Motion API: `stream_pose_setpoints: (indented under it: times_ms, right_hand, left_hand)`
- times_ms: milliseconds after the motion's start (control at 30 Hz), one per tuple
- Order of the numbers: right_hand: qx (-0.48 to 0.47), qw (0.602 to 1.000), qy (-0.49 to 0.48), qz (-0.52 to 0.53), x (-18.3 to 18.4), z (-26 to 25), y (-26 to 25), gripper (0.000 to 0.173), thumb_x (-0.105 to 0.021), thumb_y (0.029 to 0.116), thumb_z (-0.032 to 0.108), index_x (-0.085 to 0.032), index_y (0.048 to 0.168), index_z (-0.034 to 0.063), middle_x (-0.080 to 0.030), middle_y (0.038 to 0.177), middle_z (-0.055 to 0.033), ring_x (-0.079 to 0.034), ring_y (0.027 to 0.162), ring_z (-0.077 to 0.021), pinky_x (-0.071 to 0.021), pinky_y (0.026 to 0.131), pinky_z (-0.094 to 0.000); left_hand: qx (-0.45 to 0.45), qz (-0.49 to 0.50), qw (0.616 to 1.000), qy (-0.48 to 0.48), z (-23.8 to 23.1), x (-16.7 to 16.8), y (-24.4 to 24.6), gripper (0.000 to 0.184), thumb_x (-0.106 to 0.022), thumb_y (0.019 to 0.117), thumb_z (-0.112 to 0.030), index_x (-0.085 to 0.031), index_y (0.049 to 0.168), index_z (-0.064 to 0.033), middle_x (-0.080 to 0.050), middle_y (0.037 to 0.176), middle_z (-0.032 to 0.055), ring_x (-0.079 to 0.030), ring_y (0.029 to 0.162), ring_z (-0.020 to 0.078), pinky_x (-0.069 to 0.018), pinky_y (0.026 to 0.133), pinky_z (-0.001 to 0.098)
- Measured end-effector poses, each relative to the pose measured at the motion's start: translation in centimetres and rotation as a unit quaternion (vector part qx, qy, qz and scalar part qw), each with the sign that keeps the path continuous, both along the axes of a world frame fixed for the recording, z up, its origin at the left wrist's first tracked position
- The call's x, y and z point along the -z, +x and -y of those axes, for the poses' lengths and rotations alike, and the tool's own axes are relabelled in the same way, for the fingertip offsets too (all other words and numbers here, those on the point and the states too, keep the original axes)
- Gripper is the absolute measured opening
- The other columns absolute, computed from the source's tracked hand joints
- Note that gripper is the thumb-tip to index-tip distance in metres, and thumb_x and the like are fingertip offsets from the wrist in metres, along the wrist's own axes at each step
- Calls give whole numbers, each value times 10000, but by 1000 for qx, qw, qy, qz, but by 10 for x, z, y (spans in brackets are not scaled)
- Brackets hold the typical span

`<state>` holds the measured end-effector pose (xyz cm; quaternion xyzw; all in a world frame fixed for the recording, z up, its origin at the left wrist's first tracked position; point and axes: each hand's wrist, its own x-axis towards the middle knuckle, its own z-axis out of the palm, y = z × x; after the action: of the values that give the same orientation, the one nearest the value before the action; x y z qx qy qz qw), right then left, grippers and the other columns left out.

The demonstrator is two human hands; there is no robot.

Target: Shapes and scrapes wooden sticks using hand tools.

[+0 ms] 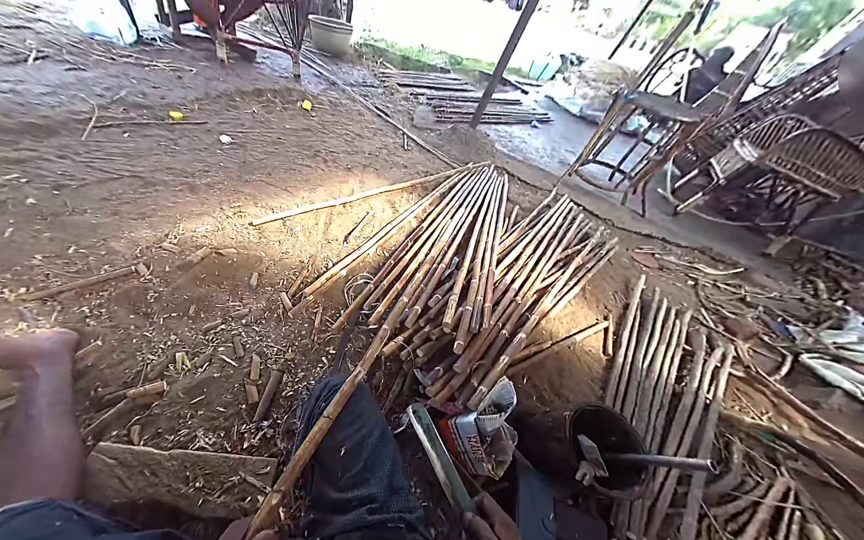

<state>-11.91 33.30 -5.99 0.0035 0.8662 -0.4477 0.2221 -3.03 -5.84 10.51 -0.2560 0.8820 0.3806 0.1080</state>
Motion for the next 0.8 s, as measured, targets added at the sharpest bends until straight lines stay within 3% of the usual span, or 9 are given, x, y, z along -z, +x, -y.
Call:
stream_pose_setpoints:
  times_ms: [133,200,300,400,467,533,600,700,800]
  right_hand:
    - [-129,976,-175,30,-90,30,-12,252,-538,1060,241,-600,1167,22,-705,846,-78,-699,692,-192,-623,648,-398]
    - [-173,962,-204,62,-91,48,-12,301,-489,1078,280,-645,1035,26,-675,752,-45,-661,633,-147,-590,611,-363]
    - [-160,960,-208,97,-78,72,-12,331,-440,1095,261,-631,965,25,-673,721,-52,-664,600,-159,-593,573,-357]
    - [-97,967,-198,127,-84,82,-40,311,-424,1082,284,-578,1133,18,-715,843,-115,-694,640,-222,-608,572,-384]
    - [-32,979,-164,115,-91,90,-74,346,-428,1076,329,-546,1237,46,-649,750,-81,-602,518,-184,-541,468,-343]
    - [42,993,-87,66,-88,98,-108,386,-481,1086,419,-589,1146,53,-585,651,-55,-514,435,-150,-475,411,-302]
    - [50,998,40,-11,-69,107,-128,448,-523,1058,483,-646,1028,54,-606,637,-70,-551,466,-181,-494,466,-342]
    - [-111,980,161,-45,-50,119,-109,528,-523,1014,566,-682,1057,65,-664,843,-119,-665,774,-272,-556,756,-509]
    - [-147,977,149,-35,-44,111,-109,511,-527,1001,586,-687,1011,102,-651,831,-81,-650,755,-234,-551,738,-482]
  left_hand:
    - [-20,-77,996,32,17,13,8,130,-717,894,-43,-706,908,86,-669,827,211,-571,652,198,-492,627,331]
    - [-17,-74,996,49,22,16,9,119,-707,903,-36,-708,925,81,-669,847,203,-569,667,175,-486,633,295]
    - [-36,-64,997,8,21,2,11,193,-808,839,-88,-722,957,38,-691,846,207,-616,660,263,-523,589,410]
    - [-44,-50,997,-37,15,-16,11,232,-853,802,-134,-734,936,14,-702,832,205,-631,654,311,-515,562,475]
    - [-32,-53,996,-60,13,-11,14,244,-844,803,-140,-728,935,29,-699,841,218,-630,671,325,-503,577,483]
    - [-17,-60,995,-79,18,3,17,261,-824,813,-152,-715,948,42,-692,865,227,-626,700,324,-494,602,473]
    - [-15,-55,995,-79,20,5,19,247,-804,829,-145,-708,951,48,-689,874,231,-627,715,322,-492,615,467]
    - [-28,-51,996,-71,19,-5,16,210,-815,824,-131,-717,914,32,-694,849,219,-625,688,311,-496,591,457]
    - [-34,-40,996,-73,18,-9,17,241,-835,811,-159,-710,911,22,-691,852,215,-626,697,327,-497,588,471]
